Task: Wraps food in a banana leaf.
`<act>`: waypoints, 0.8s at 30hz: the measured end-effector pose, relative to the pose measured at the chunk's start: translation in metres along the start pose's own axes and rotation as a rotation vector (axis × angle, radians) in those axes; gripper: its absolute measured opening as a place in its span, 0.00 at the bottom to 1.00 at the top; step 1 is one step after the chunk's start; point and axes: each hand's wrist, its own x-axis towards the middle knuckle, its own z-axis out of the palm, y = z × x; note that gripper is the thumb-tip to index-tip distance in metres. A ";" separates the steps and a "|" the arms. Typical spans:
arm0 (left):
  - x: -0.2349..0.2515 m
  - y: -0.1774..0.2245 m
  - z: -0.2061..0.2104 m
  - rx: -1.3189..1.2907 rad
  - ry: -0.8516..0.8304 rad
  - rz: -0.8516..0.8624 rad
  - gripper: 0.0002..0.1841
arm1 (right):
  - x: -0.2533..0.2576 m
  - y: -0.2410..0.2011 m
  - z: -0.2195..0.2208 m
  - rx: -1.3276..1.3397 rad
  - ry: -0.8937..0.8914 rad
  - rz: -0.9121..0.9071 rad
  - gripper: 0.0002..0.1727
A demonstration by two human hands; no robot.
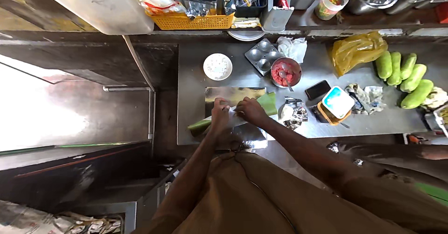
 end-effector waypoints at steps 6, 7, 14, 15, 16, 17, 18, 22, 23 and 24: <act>-0.003 -0.010 -0.011 0.349 0.009 0.368 0.13 | 0.022 0.017 0.001 0.210 -0.176 0.076 0.14; -0.004 -0.012 -0.010 0.377 -0.010 0.395 0.12 | 0.026 0.018 -0.001 0.254 -0.239 0.118 0.15; 0.011 -0.018 0.006 0.403 -0.117 0.183 0.17 | 0.016 0.013 -0.002 0.109 -0.102 0.053 0.15; 0.014 -0.020 0.008 0.409 -0.142 0.158 0.18 | 0.012 0.014 0.000 0.041 -0.101 0.003 0.16; 0.016 -0.021 0.009 0.415 -0.163 0.139 0.19 | 0.009 0.015 0.004 -0.001 -0.104 -0.034 0.14; 0.017 -0.021 0.009 0.427 -0.181 0.121 0.20 | 0.007 0.015 0.007 -0.020 -0.099 -0.054 0.11; 0.016 -0.019 0.009 0.444 -0.184 0.104 0.20 | 0.007 0.015 0.009 -0.020 -0.106 -0.047 0.10; 0.000 -0.013 0.005 0.545 -0.004 0.277 0.19 | 0.016 0.011 0.011 0.050 -0.166 0.073 0.08; -0.002 -0.014 0.003 0.554 -0.005 0.352 0.20 | 0.019 0.012 0.010 0.079 -0.197 0.109 0.09; -0.003 -0.017 0.002 0.561 -0.026 0.414 0.19 | 0.022 0.013 0.010 0.115 -0.228 0.136 0.10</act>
